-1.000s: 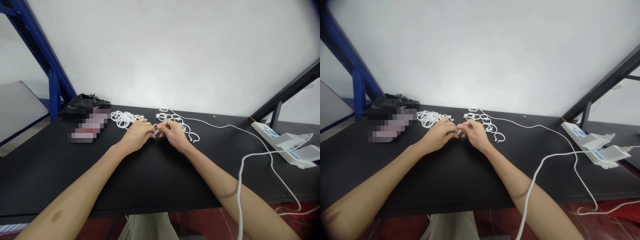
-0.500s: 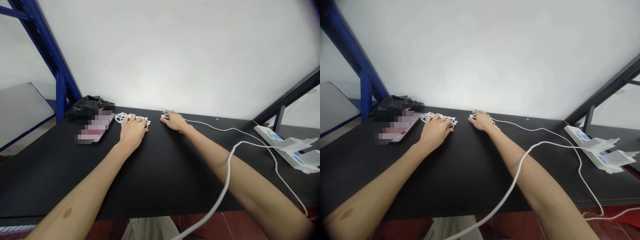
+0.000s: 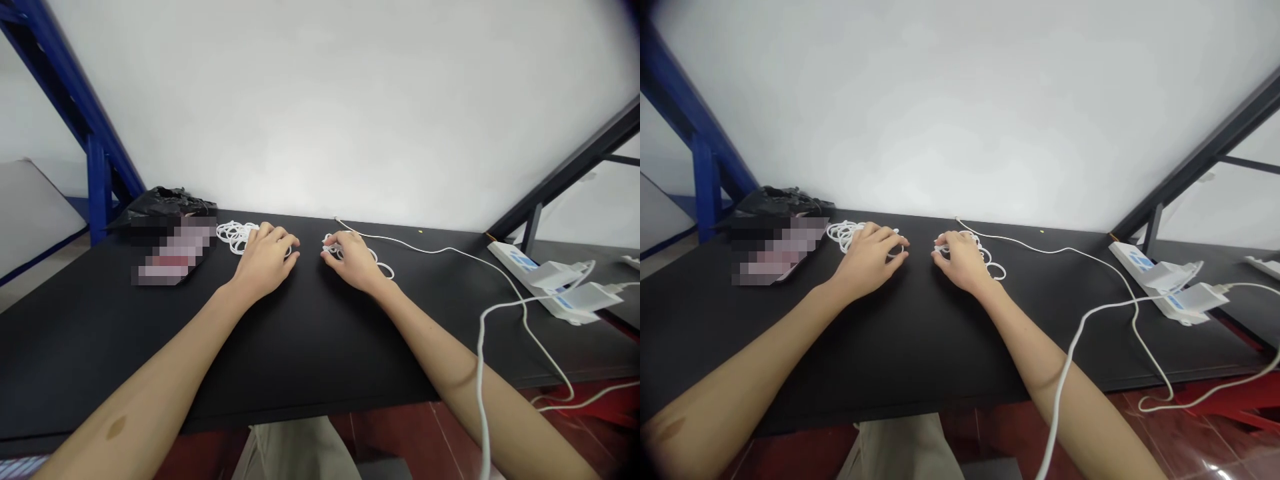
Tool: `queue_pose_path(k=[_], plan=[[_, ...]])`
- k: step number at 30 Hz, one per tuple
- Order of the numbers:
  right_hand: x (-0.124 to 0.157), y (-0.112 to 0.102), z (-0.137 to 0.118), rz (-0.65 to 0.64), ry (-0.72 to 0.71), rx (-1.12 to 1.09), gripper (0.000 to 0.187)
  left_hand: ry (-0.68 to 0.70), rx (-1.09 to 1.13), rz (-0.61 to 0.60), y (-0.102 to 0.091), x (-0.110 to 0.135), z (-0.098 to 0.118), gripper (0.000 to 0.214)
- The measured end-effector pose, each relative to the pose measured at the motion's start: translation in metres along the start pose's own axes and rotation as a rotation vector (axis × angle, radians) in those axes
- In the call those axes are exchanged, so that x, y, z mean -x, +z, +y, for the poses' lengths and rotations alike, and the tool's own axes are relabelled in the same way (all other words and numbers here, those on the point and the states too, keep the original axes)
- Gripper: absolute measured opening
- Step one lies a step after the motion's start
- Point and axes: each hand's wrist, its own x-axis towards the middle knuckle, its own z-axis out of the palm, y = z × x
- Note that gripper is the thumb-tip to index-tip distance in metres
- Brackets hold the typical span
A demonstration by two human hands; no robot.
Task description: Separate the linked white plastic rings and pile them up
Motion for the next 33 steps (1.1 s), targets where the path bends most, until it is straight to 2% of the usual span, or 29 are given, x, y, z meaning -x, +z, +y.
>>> queue_pose_path(k=[4,8,12,16,20,23,25,28,31,33], plan=[[0.008,-0.007,-0.006,-0.035,-0.059,-0.144,0.018,0.038,0.089,-0.032,0.000,0.001,0.004,0.032],[0.010,-0.012,-0.013,-0.180,-0.142,-0.200,0.023,0.109,0.120,-0.070,0.004,0.003,0.004,0.047],[0.011,-0.011,-0.017,-0.274,-0.189,-0.212,0.029,0.155,0.062,-0.141,0.008,0.002,0.000,0.029],[0.010,-0.007,-0.011,-0.224,-0.161,-0.054,0.031,0.124,0.034,-0.118,0.006,0.001,-0.002,0.023],[0.007,-0.006,-0.004,-0.079,-0.063,0.098,0.036,0.104,0.063,-0.060,0.003,0.000,-0.001,0.019],[0.007,-0.006,-0.010,0.007,-0.082,-0.065,0.030,0.077,0.104,-0.011,0.001,0.001,0.001,0.017],[0.008,-0.004,-0.018,-0.010,-0.090,-0.240,0.027,0.064,0.162,0.003,0.000,0.000,0.003,0.018],[0.010,-0.001,-0.028,-0.009,-0.044,-0.428,0.018,0.072,0.259,-0.037,-0.002,-0.001,0.009,0.021],[0.012,0.000,-0.031,0.033,-0.016,-0.479,0.017,0.062,0.327,-0.083,-0.005,-0.001,0.014,0.022],[0.011,-0.001,-0.031,0.013,-0.019,-0.482,0.018,0.044,0.362,-0.096,-0.006,-0.001,0.017,0.021]])
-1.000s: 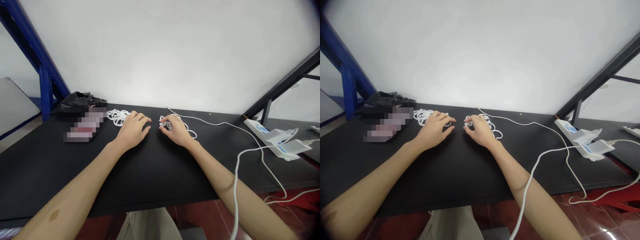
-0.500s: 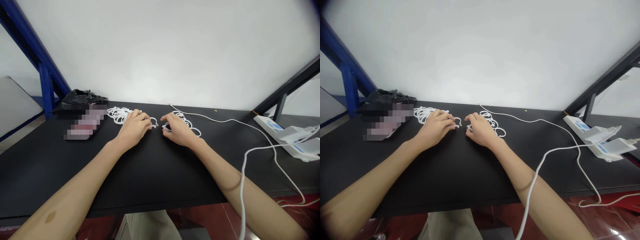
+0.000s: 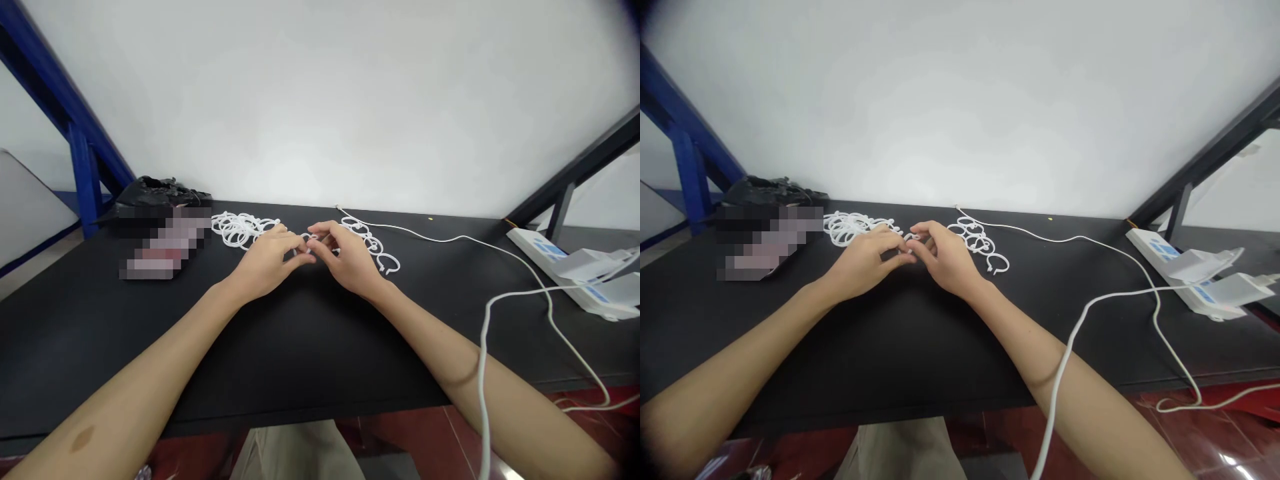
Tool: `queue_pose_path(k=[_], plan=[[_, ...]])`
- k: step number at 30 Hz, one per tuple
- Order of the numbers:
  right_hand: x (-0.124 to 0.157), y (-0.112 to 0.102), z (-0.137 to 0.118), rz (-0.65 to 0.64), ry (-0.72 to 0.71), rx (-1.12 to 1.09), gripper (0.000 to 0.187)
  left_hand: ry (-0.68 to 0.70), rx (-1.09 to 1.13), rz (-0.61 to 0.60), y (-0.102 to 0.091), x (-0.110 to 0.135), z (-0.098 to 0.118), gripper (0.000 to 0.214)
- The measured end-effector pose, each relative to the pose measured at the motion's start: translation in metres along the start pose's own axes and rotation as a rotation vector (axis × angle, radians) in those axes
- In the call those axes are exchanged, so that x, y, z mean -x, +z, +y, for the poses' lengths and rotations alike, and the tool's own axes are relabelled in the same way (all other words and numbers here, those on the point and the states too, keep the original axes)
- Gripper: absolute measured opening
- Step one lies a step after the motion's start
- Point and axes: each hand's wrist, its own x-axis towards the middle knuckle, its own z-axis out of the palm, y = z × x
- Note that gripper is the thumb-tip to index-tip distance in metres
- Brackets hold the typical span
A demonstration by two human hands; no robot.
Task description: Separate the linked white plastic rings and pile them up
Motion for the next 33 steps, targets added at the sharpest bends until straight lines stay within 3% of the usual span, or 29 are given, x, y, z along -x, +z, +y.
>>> queue_pose_path(k=[20,23,27,30,33], plan=[[-0.004,-0.001,-0.001,0.071,0.130,-0.173,0.013,0.005,0.057,0.002,-0.003,0.002,0.010,0.016],[-0.006,-0.006,0.001,0.085,0.104,-0.044,0.017,-0.007,0.010,0.050,-0.004,0.002,0.007,0.018],[-0.011,-0.024,0.007,0.176,0.131,0.379,0.027,-0.101,-0.236,0.157,-0.007,0.002,-0.004,0.025],[-0.012,-0.037,0.011,0.065,0.272,0.647,0.030,-0.212,-0.440,0.197,-0.011,0.002,-0.012,0.035],[-0.010,-0.039,0.013,-0.119,0.337,0.749,0.036,-0.340,-0.557,0.229,-0.013,0.001,-0.018,0.042]])
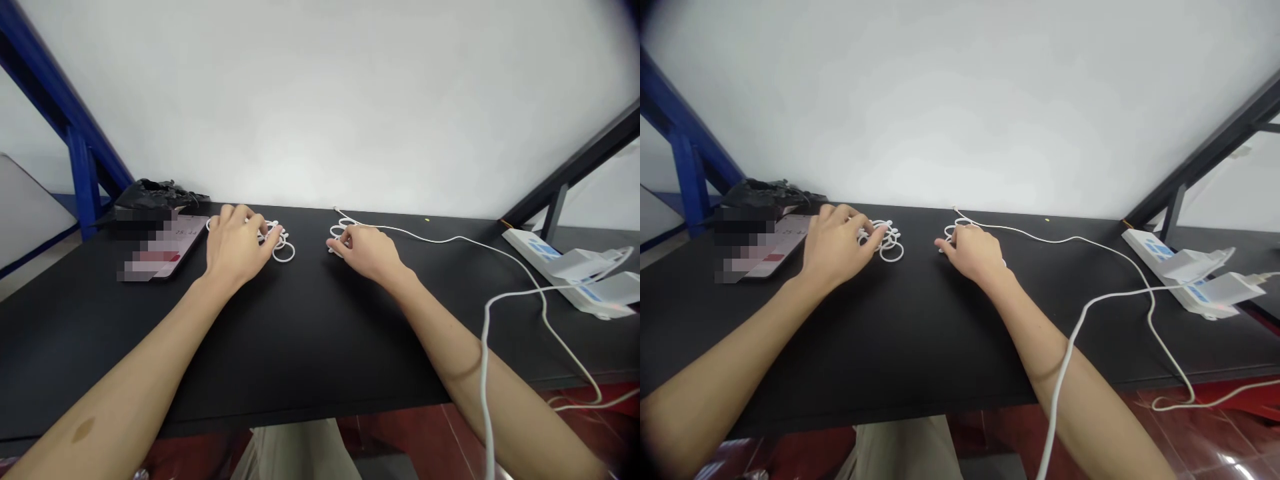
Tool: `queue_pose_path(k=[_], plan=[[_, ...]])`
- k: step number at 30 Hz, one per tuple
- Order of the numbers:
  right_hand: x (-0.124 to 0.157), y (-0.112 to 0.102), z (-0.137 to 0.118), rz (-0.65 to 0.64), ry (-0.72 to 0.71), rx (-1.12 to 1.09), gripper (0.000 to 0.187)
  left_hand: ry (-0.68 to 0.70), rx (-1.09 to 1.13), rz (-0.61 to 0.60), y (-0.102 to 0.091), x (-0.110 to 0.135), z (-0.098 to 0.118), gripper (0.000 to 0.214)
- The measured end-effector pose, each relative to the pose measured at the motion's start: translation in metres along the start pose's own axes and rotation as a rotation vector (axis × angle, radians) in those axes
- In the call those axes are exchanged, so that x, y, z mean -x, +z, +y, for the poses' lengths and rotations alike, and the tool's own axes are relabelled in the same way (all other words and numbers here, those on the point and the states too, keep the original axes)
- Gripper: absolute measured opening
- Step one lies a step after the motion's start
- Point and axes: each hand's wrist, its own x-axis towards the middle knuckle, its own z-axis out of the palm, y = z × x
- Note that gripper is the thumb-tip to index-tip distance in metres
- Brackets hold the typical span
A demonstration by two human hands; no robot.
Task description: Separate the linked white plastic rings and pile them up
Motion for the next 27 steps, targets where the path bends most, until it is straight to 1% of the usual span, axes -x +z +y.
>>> queue_pose_path(k=[2,4,6,7,8,12,14,18,21,27], plan=[[0.002,0.003,-0.001,-0.056,-0.040,0.042,0.034,-0.058,-0.041,-0.035,0.004,-0.001,-0.003,0.049],[0.003,0.005,-0.004,-0.074,-0.074,0.062,0.025,-0.085,-0.060,-0.149,0.009,-0.001,-0.006,0.059],[0.004,0.005,-0.006,-0.061,-0.092,0.071,0.018,-0.099,-0.072,-0.276,0.012,0.000,-0.008,0.064],[0.005,0.005,-0.008,-0.046,-0.095,0.073,0.017,-0.106,-0.077,-0.316,0.012,0.001,-0.009,0.064],[0.005,0.005,-0.009,-0.027,-0.096,0.073,0.017,-0.110,-0.081,-0.333,0.012,0.002,-0.008,0.065],[0.006,0.002,-0.014,0.037,-0.063,0.045,0.015,-0.114,-0.093,-0.336,0.005,0.003,-0.005,0.062],[0.007,0.001,-0.016,0.051,-0.040,0.040,0.015,-0.106,-0.095,-0.370,0.003,0.003,-0.004,0.061],[0.006,0.003,-0.016,0.074,-0.023,0.066,0.016,-0.085,-0.112,-0.465,0.007,0.003,-0.006,0.066],[0.006,0.003,-0.015,0.118,-0.020,0.094,0.019,-0.100,-0.132,-0.507,0.011,0.004,-0.007,0.070],[0.005,0.001,-0.013,0.204,-0.024,0.093,0.025,-0.085,-0.134,-0.460,0.011,0.007,-0.006,0.074]])
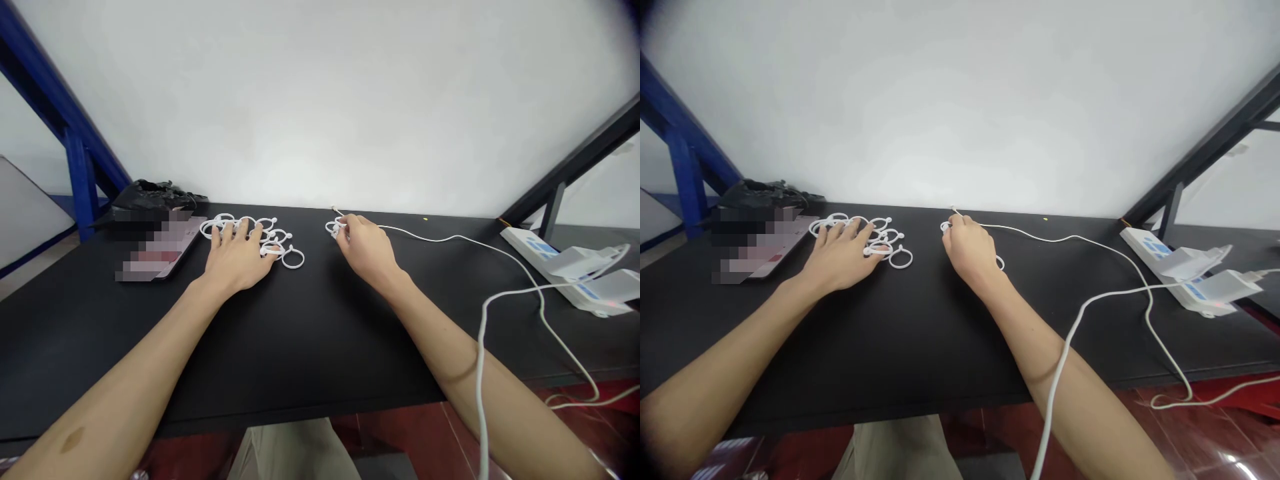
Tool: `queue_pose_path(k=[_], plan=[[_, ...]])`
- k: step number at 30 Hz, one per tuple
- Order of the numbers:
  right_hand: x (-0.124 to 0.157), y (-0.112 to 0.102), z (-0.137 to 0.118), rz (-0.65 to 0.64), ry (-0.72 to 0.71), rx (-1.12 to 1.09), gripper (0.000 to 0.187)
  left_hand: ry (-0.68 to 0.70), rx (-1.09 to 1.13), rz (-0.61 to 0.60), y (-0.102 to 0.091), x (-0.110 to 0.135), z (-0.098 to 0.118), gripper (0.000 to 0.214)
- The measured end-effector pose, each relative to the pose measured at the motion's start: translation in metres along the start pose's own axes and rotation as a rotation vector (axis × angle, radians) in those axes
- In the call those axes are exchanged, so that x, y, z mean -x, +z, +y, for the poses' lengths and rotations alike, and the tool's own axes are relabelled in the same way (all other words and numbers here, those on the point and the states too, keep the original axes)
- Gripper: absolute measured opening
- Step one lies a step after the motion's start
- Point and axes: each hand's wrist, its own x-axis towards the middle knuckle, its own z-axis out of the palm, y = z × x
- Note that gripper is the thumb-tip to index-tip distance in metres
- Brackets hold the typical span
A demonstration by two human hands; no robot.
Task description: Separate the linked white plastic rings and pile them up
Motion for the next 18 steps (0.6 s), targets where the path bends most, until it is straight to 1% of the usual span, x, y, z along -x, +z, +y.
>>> queue_pose_path(k=[4,8,11,13,15,18], plan=[[-0.001,-0.002,0.001,0.079,0.004,-0.011,0.027,-0.036,0.010,-0.023,0.000,0.000,-0.001,0.080],[-0.001,-0.004,0.001,0.093,0.018,-0.035,0.025,-0.056,0.025,-0.066,0.002,-0.003,-0.001,0.085],[-0.002,-0.003,0.001,0.111,0.021,-0.075,0.022,-0.051,0.047,-0.071,0.004,-0.004,0.000,0.086],[-0.002,-0.002,0.002,0.132,0.023,-0.131,0.020,-0.046,0.069,-0.033,0.002,-0.004,0.002,0.081],[-0.002,-0.001,0.004,0.143,0.031,-0.225,0.018,-0.050,0.108,0.045,-0.002,-0.003,0.004,0.071],[-0.002,0.001,0.006,0.122,0.077,-0.432,0.015,-0.096,0.180,0.170,-0.010,-0.002,0.005,0.061]])
